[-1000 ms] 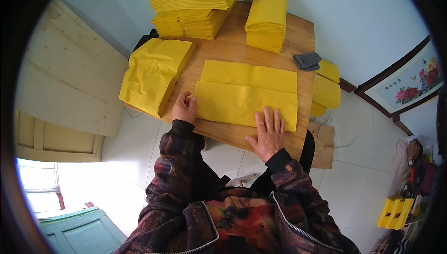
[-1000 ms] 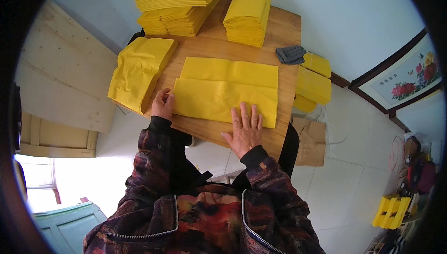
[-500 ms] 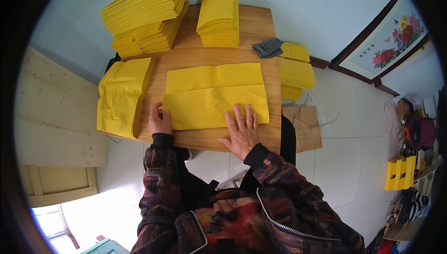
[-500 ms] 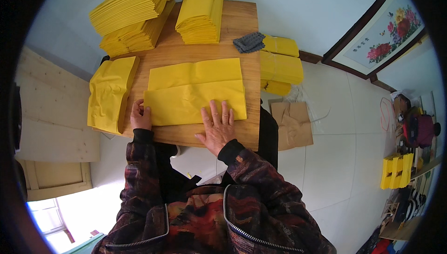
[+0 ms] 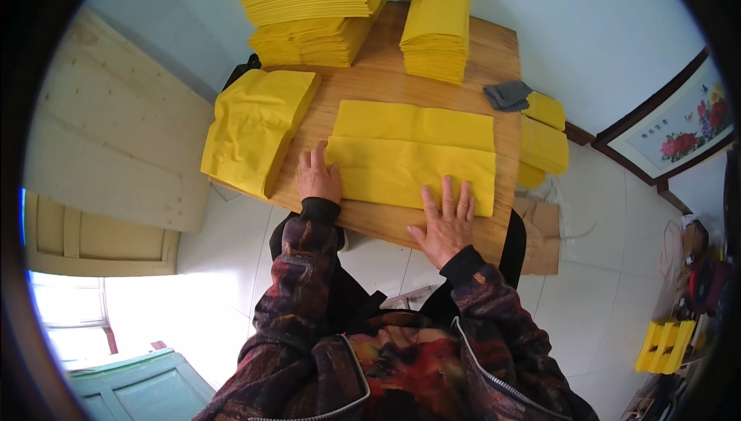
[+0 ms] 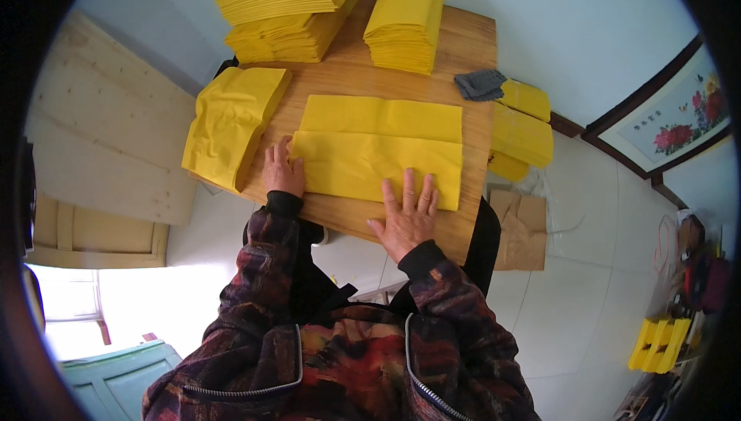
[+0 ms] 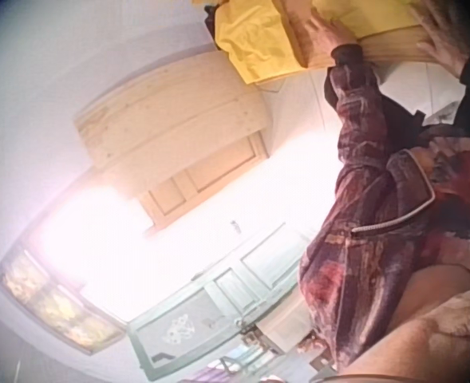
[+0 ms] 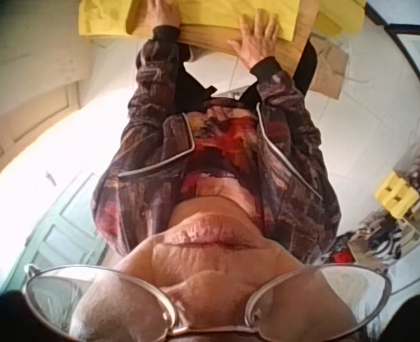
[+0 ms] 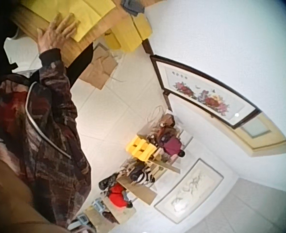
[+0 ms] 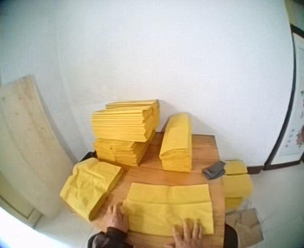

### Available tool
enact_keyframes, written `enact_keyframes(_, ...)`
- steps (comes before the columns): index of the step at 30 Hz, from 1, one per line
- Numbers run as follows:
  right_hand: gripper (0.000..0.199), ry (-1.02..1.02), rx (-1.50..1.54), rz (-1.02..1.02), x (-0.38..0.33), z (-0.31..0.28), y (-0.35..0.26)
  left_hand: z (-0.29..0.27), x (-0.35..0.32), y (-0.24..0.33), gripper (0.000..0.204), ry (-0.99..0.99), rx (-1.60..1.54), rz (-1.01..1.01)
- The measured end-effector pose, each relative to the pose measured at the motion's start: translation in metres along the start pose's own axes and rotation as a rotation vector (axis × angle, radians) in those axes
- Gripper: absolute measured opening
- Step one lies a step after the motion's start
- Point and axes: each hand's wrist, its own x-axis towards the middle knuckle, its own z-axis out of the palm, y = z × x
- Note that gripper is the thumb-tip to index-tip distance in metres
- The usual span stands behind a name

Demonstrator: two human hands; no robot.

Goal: The person folds yellow paper sheets on a wooden table, repeatedly folding each sheet in half and pressing the creases. The person stacks the folded sheets into a growing pile on the table.

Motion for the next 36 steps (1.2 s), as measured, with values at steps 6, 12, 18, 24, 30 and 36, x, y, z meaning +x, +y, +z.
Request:
enact_keyframes(6, 0.073, 0.024, 0.036, -0.074, 0.014, -0.001, -0.026, 0.002, -0.001, 0.003, 0.036, 0.011, 0.280, 0.332)
enact_keyframes(12, 0.067, 0.039, 0.076, -0.239, 0.065, 0.019, -0.073, 0.005, 0.003, -0.005, 0.032, -0.068, 0.260, 0.375)
enact_keyframes(18, 0.080, 0.036, 0.053, -0.034, 0.068, 0.027, -0.047, 0.004, 0.002, -0.005, 0.034, -0.055, 0.266, 0.364)
enact_keyframes(24, 0.093, 0.035, -0.002, 0.127, 0.038, 0.013, -0.004, 0.003, 0.001, -0.004, 0.037, -0.092, 0.209, 0.281)
enact_keyframes(30, 0.094, 0.001, -0.052, 0.213, 0.020, -0.005, 0.024, 0.001, 0.001, -0.004, 0.039, -0.106, 0.185, 0.218)
enact_keyframes(36, 0.097, -0.011, -0.087, 0.244, 0.013, -0.005, 0.037, 0.004, 0.001, -0.005, 0.037, -0.091, 0.140, 0.202)
